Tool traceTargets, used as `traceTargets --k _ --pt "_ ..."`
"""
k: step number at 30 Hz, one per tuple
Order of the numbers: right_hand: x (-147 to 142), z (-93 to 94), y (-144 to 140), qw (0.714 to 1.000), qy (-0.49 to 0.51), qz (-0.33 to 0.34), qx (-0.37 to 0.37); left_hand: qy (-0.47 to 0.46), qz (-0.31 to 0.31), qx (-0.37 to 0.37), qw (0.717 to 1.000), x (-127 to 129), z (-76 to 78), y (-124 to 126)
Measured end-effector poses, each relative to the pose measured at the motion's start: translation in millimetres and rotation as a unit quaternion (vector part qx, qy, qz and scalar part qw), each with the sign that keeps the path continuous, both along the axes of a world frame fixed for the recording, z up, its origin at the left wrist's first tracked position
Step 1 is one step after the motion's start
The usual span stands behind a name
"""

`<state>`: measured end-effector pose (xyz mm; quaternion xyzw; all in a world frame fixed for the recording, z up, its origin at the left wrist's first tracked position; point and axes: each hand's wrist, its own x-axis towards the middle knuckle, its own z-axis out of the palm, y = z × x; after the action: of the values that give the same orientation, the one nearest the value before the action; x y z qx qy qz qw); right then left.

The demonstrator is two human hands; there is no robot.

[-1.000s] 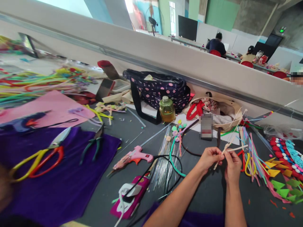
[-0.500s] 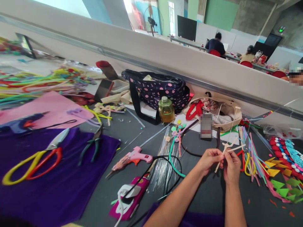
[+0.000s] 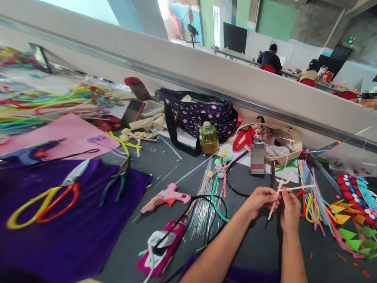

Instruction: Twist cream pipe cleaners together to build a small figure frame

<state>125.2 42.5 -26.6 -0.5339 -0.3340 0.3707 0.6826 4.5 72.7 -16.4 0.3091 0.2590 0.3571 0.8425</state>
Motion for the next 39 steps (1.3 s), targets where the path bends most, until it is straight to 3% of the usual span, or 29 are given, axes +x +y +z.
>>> traceTargets --k 4,8,20,33,39 --pt "1.2 -1.0 0.4 1.0 0.003 -0.011 -0.002 -0.002 -0.033 0.001 0.999 -1.1 -2.1 0.3" --pt "3.0 -1.4 1.6 0.999 -0.02 -0.033 0.002 -0.06 -0.079 -0.017 0.995 -6.3 -4.6 4.6" --pt "3.1 -8.4 3.6 1.0 -0.011 -0.015 -0.009 -0.111 -0.102 -0.08 0.985 -12.0 -9.5 10.8" --pt "-0.8 2.1 1.0 0.996 -0.094 0.001 -0.008 0.04 0.012 -0.032 0.999 0.0 -4.8 4.0" --pt "1.5 -1.6 1.5 0.993 -0.117 -0.015 -0.006 0.053 0.053 -0.022 0.997 3.9 -3.1 2.5"
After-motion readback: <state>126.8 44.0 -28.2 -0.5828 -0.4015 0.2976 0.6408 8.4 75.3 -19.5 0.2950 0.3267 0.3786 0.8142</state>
